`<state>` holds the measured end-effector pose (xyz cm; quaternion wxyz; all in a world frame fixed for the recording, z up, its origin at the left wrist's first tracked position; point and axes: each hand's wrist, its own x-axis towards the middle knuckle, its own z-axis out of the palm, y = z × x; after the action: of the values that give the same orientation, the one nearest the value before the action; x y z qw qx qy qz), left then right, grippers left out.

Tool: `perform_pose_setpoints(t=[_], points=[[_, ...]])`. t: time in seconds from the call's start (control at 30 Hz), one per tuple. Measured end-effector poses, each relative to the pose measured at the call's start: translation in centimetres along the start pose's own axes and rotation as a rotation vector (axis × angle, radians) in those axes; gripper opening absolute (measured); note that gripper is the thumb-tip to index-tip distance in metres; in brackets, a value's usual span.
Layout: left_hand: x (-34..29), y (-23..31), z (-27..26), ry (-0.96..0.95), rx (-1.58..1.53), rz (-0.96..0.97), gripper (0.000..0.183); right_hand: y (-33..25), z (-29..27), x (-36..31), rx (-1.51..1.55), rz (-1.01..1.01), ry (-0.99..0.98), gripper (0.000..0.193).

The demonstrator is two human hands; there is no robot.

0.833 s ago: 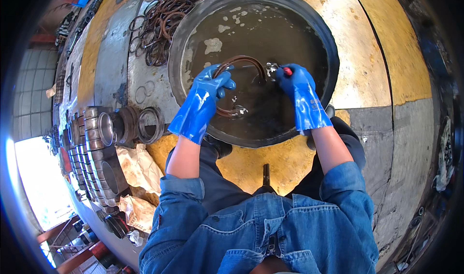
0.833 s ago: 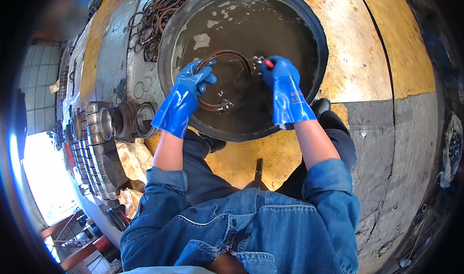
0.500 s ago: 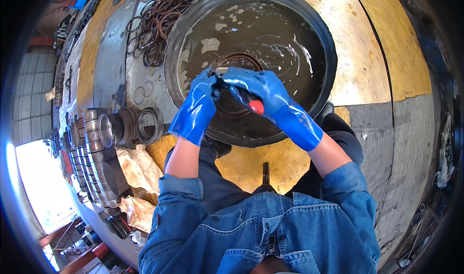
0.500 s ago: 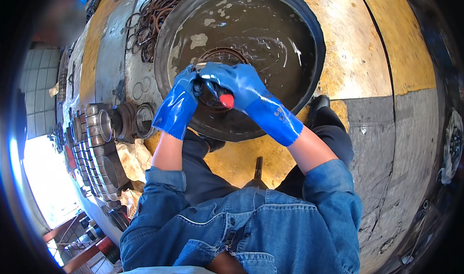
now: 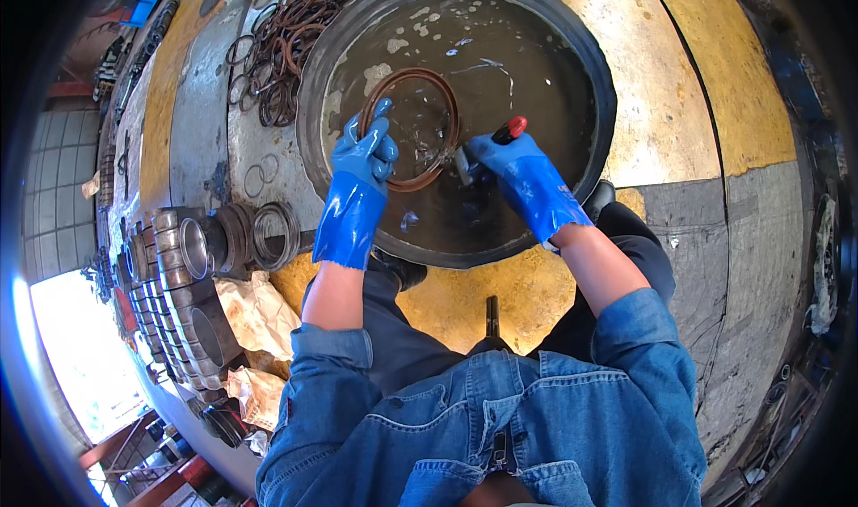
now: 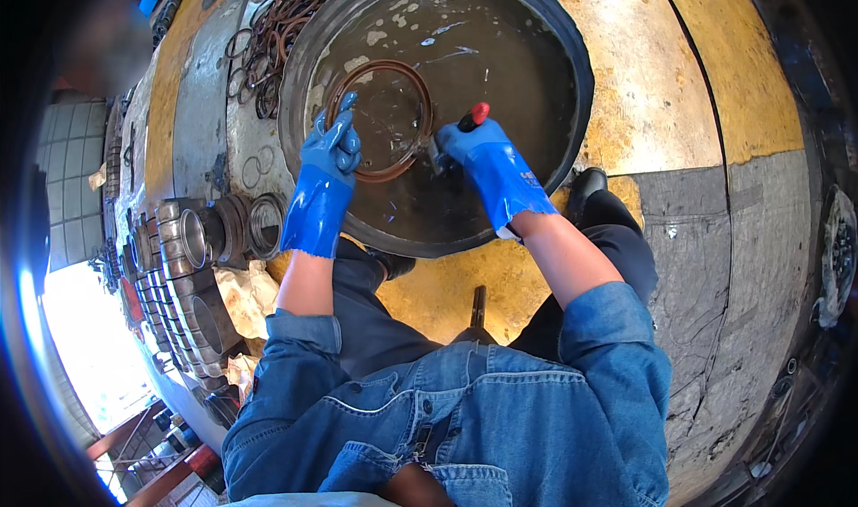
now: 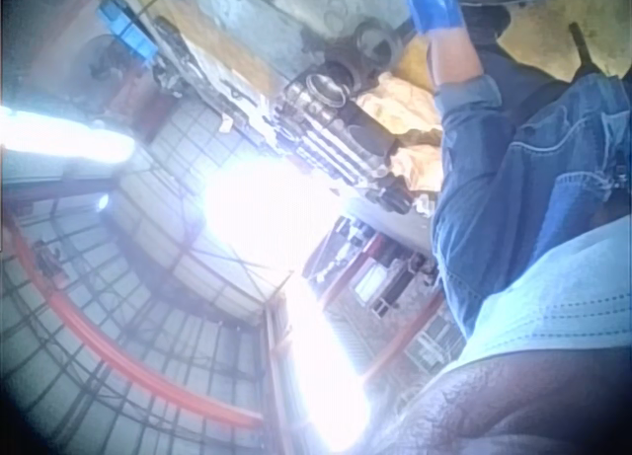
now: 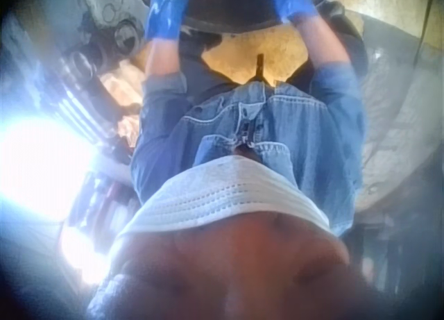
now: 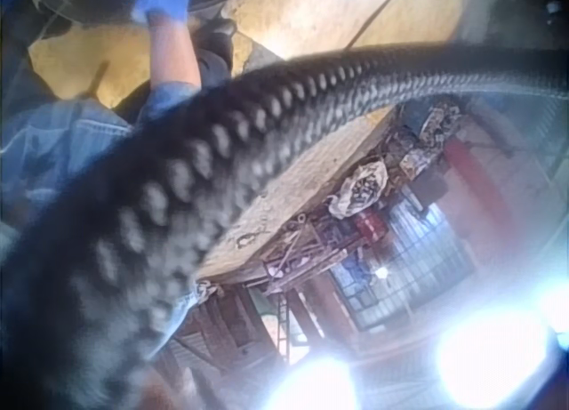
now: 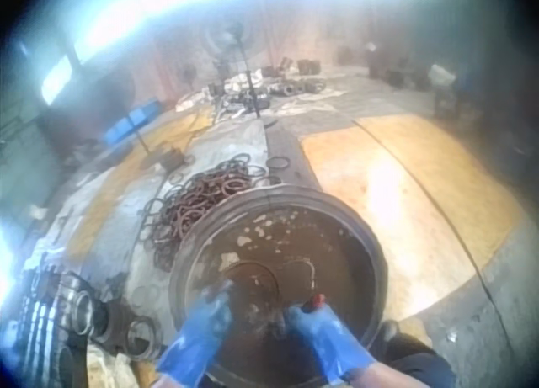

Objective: The person is cleaning a metal ring by scrubbing it with a brush inside a bucket of liquid.

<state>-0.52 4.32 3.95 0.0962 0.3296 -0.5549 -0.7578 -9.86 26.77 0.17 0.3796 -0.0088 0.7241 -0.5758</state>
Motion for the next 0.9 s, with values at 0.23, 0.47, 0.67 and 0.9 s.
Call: perform_pose_setpoints(t=[0.23, 0.47, 0.67, 0.9], points=[[1.1, 1.0, -2.0, -0.035, -0.155, -0.062, 0.03, -2.7, -0.3, -0.8, -0.276, -0.111, 0.007, 0.024], [0.5, 0.0, -0.4, -0.077, 0.005, -0.14, 0.042, -3.2, -1.6, 1.3, 0.029, -0.724, 0.074, 0.023], [-0.2, -0.1, 0.3, -0.142, -0.124, -0.114, 0.038, -0.9, -2.1, 2.4, -0.208, -0.428, 0.113, 0.019], [-0.1, 0.0, 0.2, -0.079, -0.048, 0.001, 0.043, 0.9, 1.2, 0.0, -0.103, -0.095, -0.068, 0.024]])
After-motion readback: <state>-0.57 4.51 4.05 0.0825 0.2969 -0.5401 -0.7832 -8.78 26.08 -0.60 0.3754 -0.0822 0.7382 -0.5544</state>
